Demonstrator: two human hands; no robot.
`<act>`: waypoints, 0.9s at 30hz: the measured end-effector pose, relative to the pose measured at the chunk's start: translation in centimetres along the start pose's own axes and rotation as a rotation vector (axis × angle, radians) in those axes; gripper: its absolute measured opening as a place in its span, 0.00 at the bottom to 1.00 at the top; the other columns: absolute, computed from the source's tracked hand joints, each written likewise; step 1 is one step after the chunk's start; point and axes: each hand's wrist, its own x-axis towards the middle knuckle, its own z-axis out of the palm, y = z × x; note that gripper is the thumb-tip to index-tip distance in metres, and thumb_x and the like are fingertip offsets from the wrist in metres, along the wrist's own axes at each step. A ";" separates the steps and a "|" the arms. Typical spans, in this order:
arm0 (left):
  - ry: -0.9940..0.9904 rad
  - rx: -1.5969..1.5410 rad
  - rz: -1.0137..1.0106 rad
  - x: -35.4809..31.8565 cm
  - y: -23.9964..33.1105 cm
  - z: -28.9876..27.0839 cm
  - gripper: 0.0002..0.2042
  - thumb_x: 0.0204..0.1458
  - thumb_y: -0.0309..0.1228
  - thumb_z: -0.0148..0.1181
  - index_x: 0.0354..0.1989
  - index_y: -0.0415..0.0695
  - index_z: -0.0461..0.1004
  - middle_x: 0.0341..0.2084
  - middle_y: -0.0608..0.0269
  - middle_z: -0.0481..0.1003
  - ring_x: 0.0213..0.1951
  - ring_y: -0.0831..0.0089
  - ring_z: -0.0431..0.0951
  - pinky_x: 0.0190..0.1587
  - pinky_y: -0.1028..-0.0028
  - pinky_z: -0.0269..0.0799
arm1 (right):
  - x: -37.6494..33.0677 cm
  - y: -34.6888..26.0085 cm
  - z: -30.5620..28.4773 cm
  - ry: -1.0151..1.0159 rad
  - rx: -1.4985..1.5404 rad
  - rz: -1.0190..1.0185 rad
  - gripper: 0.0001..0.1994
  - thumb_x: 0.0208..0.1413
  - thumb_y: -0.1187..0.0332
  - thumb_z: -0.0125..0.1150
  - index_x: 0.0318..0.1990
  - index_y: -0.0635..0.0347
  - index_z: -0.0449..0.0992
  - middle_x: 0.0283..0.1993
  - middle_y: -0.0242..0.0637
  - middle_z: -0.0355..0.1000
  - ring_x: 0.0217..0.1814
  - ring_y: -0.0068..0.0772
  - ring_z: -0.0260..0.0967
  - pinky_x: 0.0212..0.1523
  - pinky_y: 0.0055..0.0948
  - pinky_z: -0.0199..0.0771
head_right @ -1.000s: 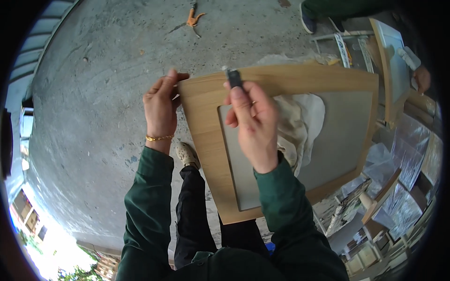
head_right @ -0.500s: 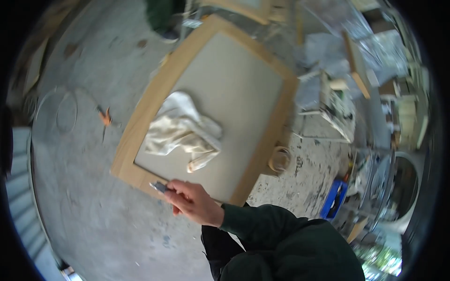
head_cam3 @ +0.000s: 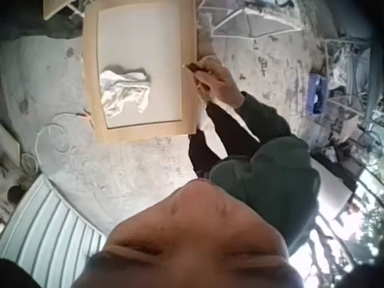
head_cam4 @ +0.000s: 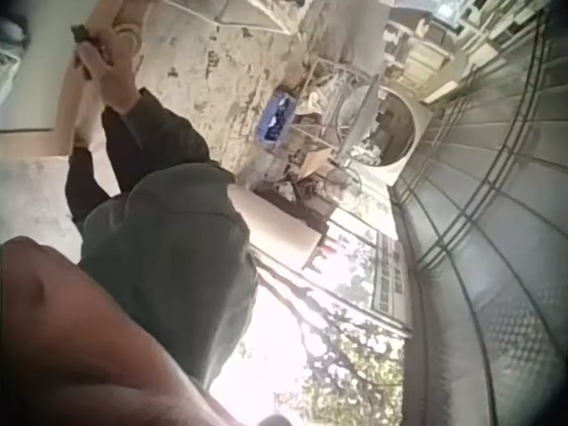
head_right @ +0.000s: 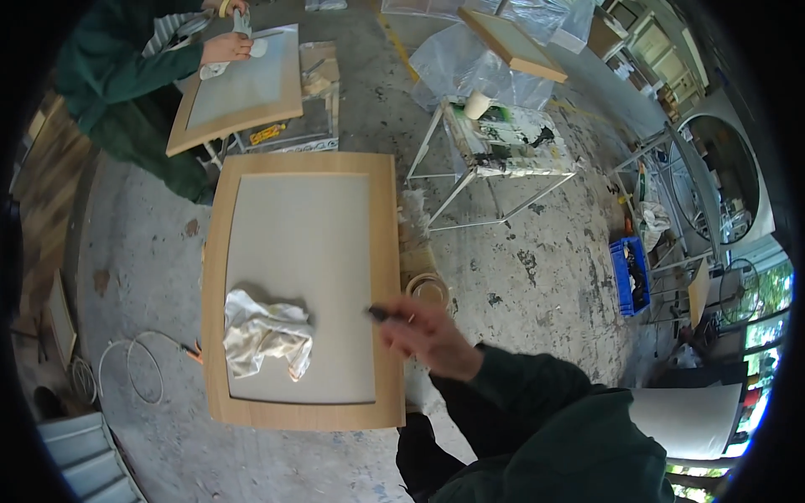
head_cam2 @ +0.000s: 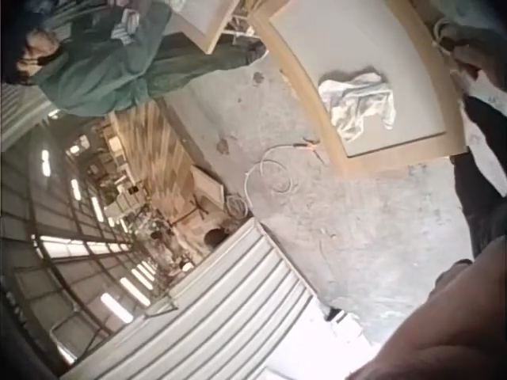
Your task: Cleaning and finishing wooden cabinet frames using a scraper, cloth, and a fine applicator tool.
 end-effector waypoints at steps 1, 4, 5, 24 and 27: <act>-0.015 0.004 -0.007 0.4 -0.7 0.1 0.17 0.54 0.43 0.48 0.43 0.44 0.64 0.31 0.60 0.65 0.29 0.66 0.65 0.31 0.68 0.61 | 1.2 -0.6 -2.3 0.053 -0.009 -0.070 0.05 0.58 0.73 0.48 0.40 0.61 0.69 0.27 0.29 0.67 0.21 0.12 0.58 0.20 0.14 0.59; -0.038 0.006 -0.028 1.5 -3.8 1.1 0.18 0.53 0.44 0.47 0.44 0.44 0.63 0.33 0.59 0.65 0.31 0.65 0.65 0.32 0.67 0.60 | 6.0 -1.4 -10.8 0.334 -0.129 -0.186 0.05 0.57 0.72 0.48 0.37 0.61 0.69 0.26 0.31 0.68 0.20 0.17 0.63 0.21 0.17 0.63; -0.043 0.005 -0.036 2.0 -5.1 1.4 0.18 0.53 0.45 0.47 0.45 0.44 0.63 0.33 0.59 0.64 0.32 0.65 0.64 0.33 0.67 0.60 | 8.3 -1.5 -14.3 0.390 -0.158 -0.187 0.05 0.57 0.72 0.48 0.37 0.60 0.69 0.26 0.30 0.68 0.20 0.17 0.63 0.21 0.18 0.62; 0.110 0.149 -0.208 9.9 -26.9 6.5 0.26 0.51 0.52 0.46 0.51 0.44 0.59 0.42 0.54 0.60 0.41 0.60 0.60 0.41 0.60 0.54 | 37.1 3.3 -48.7 0.928 -0.996 -0.311 0.11 0.48 0.64 0.57 0.39 0.55 0.76 0.40 0.44 0.73 0.42 0.48 0.70 0.41 0.43 0.69; 0.199 0.220 -0.245 9.1 -25.8 8.9 0.27 0.51 0.53 0.46 0.52 0.44 0.58 0.43 0.53 0.59 0.43 0.59 0.60 0.43 0.59 0.53 | 31.8 2.1 -47.0 0.800 -0.941 -0.617 0.09 0.47 0.70 0.57 0.38 0.57 0.75 0.41 0.43 0.69 0.41 0.45 0.68 0.42 0.38 0.68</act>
